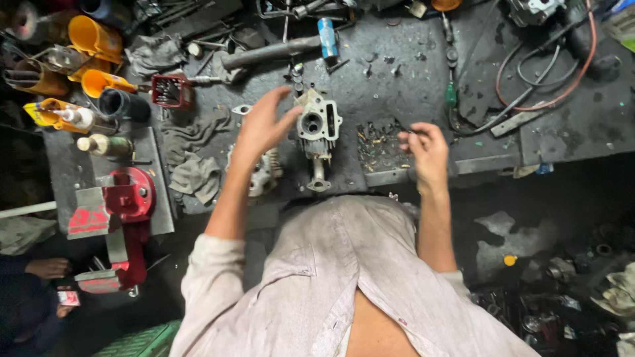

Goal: The person uses a screwdriver to adjust a cylinder head, then opens a small packet and places a gasket into the cylinder head. They repeat the process with a second cylinder head, aligning and seating the gasket by hand.

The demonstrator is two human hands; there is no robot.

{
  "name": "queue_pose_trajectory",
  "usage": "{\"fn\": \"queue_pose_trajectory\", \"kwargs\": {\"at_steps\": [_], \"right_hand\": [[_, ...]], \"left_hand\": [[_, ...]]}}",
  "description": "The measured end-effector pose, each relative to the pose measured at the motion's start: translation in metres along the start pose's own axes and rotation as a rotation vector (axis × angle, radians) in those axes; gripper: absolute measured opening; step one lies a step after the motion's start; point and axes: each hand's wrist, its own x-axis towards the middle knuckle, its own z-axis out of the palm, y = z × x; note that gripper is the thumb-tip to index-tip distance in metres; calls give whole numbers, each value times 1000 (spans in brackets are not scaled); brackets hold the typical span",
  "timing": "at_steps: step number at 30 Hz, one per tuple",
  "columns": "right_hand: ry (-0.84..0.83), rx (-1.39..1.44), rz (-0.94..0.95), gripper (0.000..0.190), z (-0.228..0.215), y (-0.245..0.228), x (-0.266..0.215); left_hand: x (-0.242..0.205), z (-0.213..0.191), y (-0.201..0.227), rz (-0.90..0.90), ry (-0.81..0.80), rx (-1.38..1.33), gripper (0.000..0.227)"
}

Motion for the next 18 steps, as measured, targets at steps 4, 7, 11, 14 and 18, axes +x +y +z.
{"fn": "queue_pose_trajectory", "kwargs": {"at_steps": [4,7,11,14,18], "right_hand": [[-122,31,-54,16,26,-13,-3],[-156,61,-33,16,31,-18,-10],[-152,79,35,16,30,-14,-12],[-58,68,-14,15,23,-12,-6],[-6,120,-153,16,16,-22,14]], "left_hand": [[26,66,48,-112,-6,327,116],[24,88,68,-179,50,410,126],[11,105,77,141,-38,526,115],[-9,135,78,375,-244,631,113],[-42,175,75,656,-227,557,69]]}}
